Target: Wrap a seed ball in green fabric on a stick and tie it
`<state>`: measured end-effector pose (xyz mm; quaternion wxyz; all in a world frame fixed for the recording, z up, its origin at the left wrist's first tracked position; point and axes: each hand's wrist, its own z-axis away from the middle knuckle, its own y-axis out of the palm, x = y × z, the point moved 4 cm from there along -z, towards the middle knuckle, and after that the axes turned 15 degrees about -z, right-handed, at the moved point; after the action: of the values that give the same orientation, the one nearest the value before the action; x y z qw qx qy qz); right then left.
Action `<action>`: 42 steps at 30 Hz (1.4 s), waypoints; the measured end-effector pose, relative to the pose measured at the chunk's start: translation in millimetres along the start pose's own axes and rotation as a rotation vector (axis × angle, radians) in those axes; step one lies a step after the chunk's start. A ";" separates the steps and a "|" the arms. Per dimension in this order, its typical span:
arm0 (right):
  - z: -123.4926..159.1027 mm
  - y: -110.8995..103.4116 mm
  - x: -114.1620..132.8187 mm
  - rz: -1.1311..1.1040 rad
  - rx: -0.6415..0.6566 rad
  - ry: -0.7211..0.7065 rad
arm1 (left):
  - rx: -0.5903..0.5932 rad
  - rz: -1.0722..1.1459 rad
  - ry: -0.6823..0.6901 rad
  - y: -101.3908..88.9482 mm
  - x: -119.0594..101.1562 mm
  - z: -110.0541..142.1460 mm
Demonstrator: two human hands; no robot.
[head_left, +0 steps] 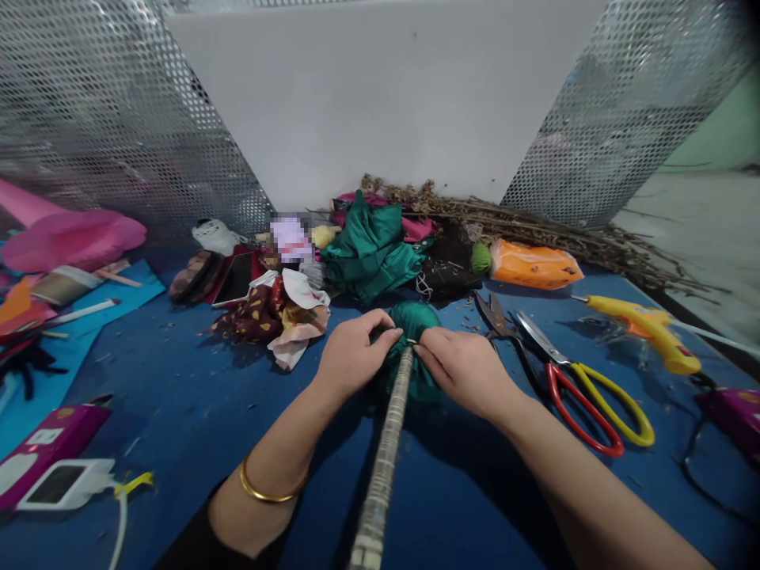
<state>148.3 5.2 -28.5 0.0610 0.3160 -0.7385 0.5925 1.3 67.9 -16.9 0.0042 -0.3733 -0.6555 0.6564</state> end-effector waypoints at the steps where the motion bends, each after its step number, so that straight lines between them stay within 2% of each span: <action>1: 0.1 -0.4 1.2 0.050 0.002 -0.015 | -0.057 -0.043 0.030 -3.2 -3.0 1.0; 3: 0.0 -1.6 3.1 0.113 -0.002 -0.032 | -0.120 -0.081 0.121 -6.5 -9.1 2.5; 5: -0.2 -4.0 4.1 0.140 -0.015 -0.039 | -0.116 -0.061 0.196 -6.2 -11.9 2.6; 10: 0.6 -11.9 6.3 0.156 -0.076 -0.070 | -0.087 -0.024 0.220 -2.4 -8.3 -0.3; 16: 1.5 -13.5 9.9 0.123 -0.157 -0.049 | -0.219 -0.193 0.291 -0.1 -15.6 4.0; 22: -1.7 -5.6 11.2 0.256 -0.132 -0.051 | -0.295 -0.154 0.369 7.4 -21.6 6.0; 26: -2.8 -3.4 12.1 0.301 -0.070 -0.106 | -0.274 -0.048 0.404 12.6 -21.9 5.4; 30: -3.7 -0.9 7.3 0.086 -0.043 -0.079 | -0.246 -0.023 0.373 15.9 -22.9 5.5; 34: -4.8 2.3 0.3 -0.238 -0.128 0.009 | -0.263 -0.007 0.288 16.4 -22.2 5.9; 39: -4.3 5.8 -0.6 -0.242 -0.139 0.026 | -0.208 0.114 0.226 13.8 -20.9 5.4; 42: -4.1 3.5 -2.6 -0.291 -0.140 0.049 | -0.091 0.262 0.214 12.4 -19.0 4.0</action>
<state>147.4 10.3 -31.5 0.1859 0.4000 -0.7229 0.5318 19.0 53.3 -18.9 -0.0284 -0.5232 -0.6260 0.5776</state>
